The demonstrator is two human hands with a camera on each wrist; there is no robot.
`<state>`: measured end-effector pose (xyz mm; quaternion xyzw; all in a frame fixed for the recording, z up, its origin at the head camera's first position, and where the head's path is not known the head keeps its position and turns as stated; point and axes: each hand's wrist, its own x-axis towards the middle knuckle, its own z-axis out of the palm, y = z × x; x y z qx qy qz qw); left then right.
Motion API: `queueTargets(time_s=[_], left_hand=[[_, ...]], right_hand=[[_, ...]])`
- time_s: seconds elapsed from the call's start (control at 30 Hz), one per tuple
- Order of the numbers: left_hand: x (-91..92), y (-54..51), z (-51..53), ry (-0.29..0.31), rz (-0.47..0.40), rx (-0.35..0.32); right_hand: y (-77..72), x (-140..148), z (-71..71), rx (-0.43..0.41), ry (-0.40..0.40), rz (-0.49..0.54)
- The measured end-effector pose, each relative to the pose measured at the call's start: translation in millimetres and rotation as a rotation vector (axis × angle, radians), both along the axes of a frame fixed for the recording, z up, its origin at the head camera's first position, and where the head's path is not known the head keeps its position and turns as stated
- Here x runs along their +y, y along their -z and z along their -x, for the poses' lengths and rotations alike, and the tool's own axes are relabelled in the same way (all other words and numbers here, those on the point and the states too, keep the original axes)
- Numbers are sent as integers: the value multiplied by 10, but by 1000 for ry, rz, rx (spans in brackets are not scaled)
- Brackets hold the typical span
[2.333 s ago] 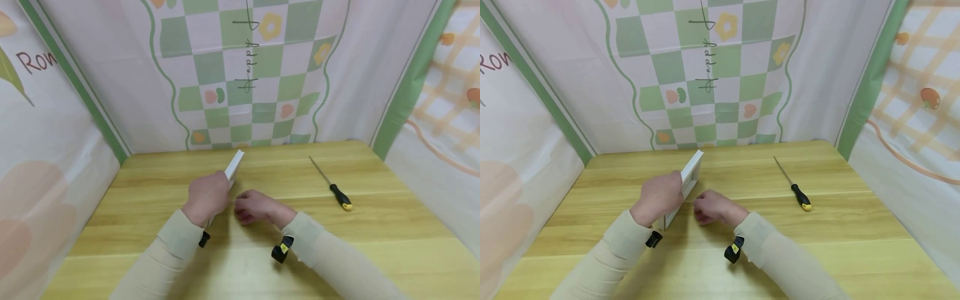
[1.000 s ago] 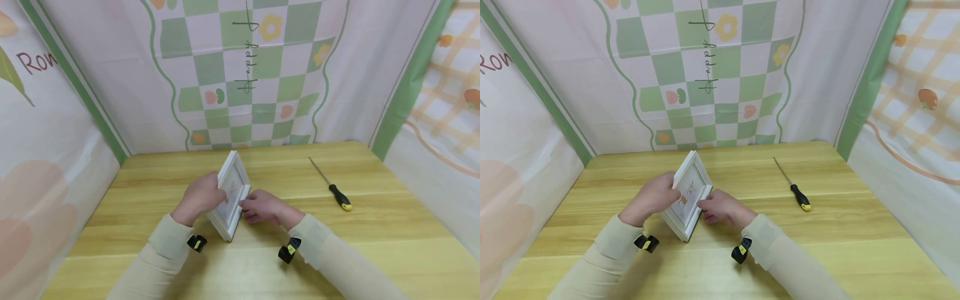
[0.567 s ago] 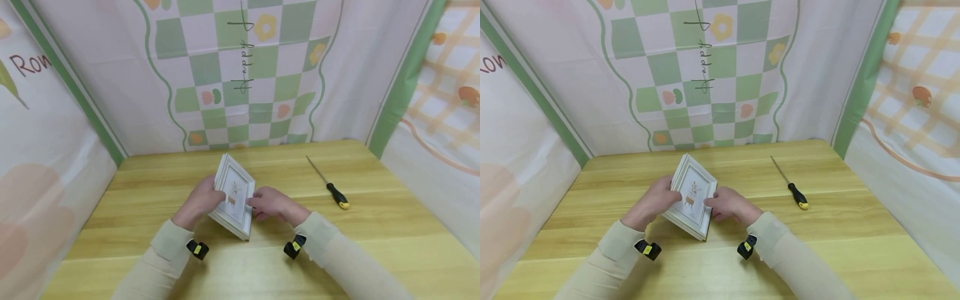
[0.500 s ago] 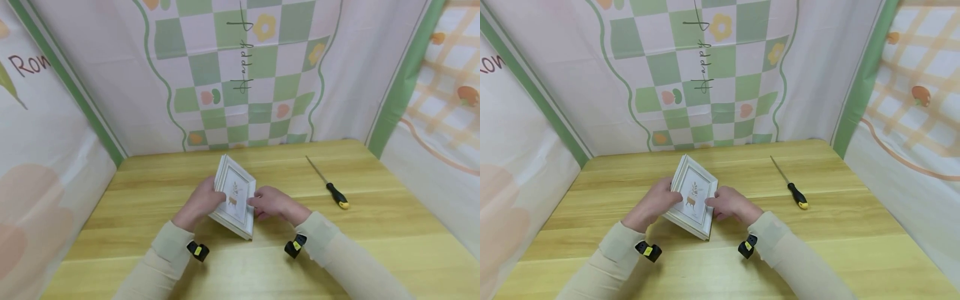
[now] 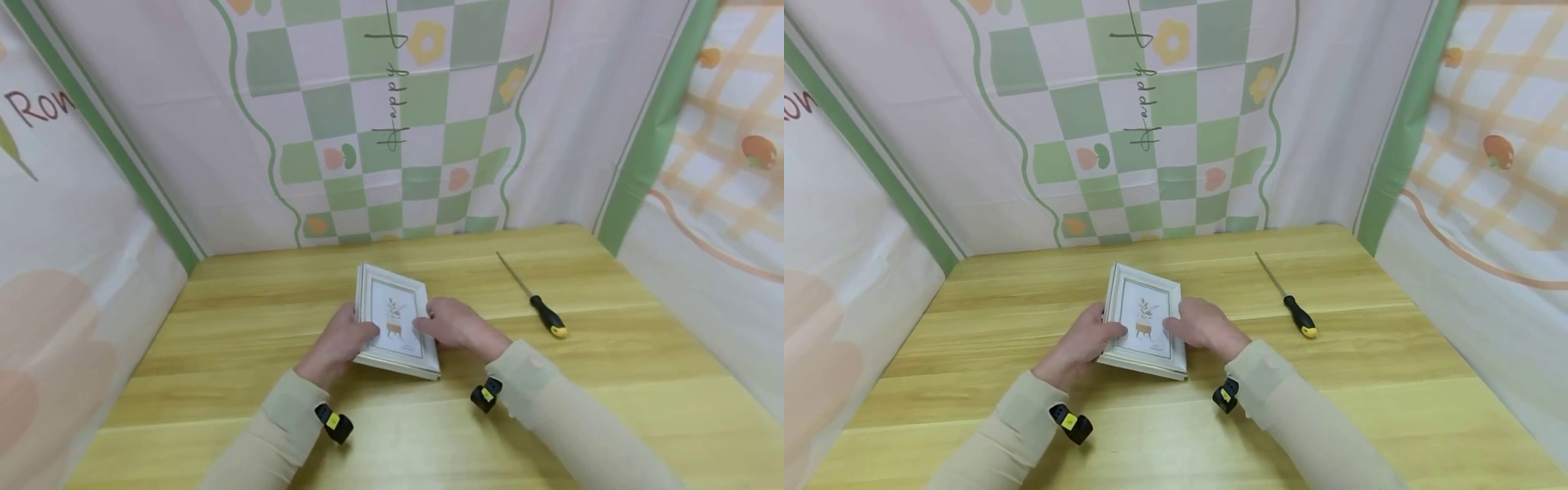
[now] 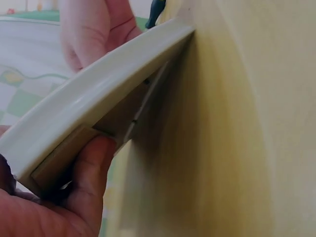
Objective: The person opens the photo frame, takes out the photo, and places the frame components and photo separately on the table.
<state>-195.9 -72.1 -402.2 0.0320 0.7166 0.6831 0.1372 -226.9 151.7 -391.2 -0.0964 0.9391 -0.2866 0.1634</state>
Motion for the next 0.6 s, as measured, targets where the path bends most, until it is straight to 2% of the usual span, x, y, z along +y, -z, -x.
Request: queueTargets(time_s=[0.17, 0.37, 0.6], left_hand=[[51, 100, 3, -8, -59, -37], [94, 154, 10, -1, -93, -80], [122, 220, 5, -23, -92, -125]], right_hand=[[13, 19, 37, 56, -12, -83], [21, 11, 65, 76, -21, -205], [35, -15, 31, 97, -10, -237]])
